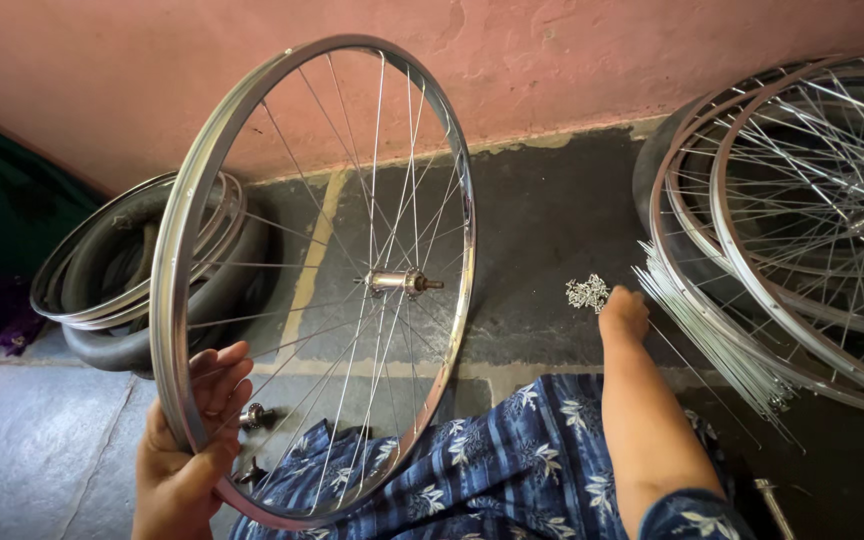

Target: The person inserts bicycle spokes into the hub and rim, then secures them with nuts. They repeat this process for multiple spokes, occasionally rotating the wheel to access different sections.

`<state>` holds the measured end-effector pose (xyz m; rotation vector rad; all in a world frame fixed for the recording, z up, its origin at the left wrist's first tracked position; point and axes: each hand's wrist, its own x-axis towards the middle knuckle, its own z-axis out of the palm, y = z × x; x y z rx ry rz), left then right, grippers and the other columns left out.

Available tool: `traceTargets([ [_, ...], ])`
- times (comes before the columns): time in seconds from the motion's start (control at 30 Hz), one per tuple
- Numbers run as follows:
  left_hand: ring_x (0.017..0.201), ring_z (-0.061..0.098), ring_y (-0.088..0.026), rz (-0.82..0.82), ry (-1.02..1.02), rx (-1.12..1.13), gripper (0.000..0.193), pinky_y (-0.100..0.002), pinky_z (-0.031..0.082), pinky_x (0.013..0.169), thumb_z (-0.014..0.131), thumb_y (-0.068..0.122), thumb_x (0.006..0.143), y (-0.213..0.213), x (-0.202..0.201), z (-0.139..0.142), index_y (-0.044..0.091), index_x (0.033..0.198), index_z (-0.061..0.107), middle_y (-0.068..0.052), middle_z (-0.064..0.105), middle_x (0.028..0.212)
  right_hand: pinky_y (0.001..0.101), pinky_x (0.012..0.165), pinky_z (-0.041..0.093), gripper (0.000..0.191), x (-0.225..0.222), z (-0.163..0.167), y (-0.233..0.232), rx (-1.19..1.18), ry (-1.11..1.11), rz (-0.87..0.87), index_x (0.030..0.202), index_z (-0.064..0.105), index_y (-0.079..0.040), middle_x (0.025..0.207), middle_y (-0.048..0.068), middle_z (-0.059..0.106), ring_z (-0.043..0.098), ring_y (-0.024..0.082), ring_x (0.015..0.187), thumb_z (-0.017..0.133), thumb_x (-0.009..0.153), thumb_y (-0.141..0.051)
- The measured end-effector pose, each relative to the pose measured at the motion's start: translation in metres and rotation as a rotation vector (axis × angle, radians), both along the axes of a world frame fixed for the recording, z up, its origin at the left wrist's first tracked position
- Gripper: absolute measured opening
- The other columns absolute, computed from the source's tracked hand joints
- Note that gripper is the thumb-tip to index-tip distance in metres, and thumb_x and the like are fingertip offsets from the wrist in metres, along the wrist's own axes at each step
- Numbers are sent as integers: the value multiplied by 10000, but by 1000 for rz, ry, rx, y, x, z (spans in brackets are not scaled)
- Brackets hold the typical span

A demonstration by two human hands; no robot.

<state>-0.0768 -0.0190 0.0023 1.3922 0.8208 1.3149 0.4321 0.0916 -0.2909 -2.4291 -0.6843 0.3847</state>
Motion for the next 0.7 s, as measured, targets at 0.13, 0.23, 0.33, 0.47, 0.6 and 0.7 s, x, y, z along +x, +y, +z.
traceTargets([
  [0.13,1441,477,-306,48,59,-32,845,-427,359,1202,456,-159,646,-1,3,3,-27,1480,411,-266,470,1547,445,793,581,213,-27,27,12,450,67,194,1115,723,-69,933,175,747,729,331,888,693,916,-140],
  [0.23,1443,482,-305,56,41,-38,846,-417,361,1199,458,-149,648,0,7,5,-25,1484,420,-258,478,1544,288,684,592,244,-73,61,14,1054,469,359,1155,668,-23,874,111,726,692,140,749,689,915,-63],
  [0.33,1438,487,-310,48,35,-37,841,-418,362,1195,466,-141,657,5,8,10,-34,1490,426,-260,491,1537,254,703,583,169,-129,88,1,1219,735,469,1161,660,-17,910,67,732,675,94,762,607,1016,-86],
  [0.47,1429,496,-308,83,49,-40,845,-425,356,1203,466,-133,648,3,12,10,-48,1488,427,-265,504,1529,288,639,550,212,-183,105,-24,1045,485,753,1205,663,-53,812,60,718,672,124,703,588,1009,-83],
  [0.6,1435,481,-295,1,4,-27,848,-428,339,1207,491,-132,659,-4,9,9,-45,1499,406,-259,484,1541,320,688,578,390,-195,110,-35,926,328,1004,1348,608,-118,834,70,738,733,176,736,594,963,-55],
  [0.7,1426,490,-308,38,34,-39,841,-434,344,1206,499,-134,657,-10,6,5,-55,1490,411,-273,492,1537,335,686,568,484,-195,111,-34,825,325,1073,1422,567,-154,843,74,742,724,207,718,603,950,-52],
])
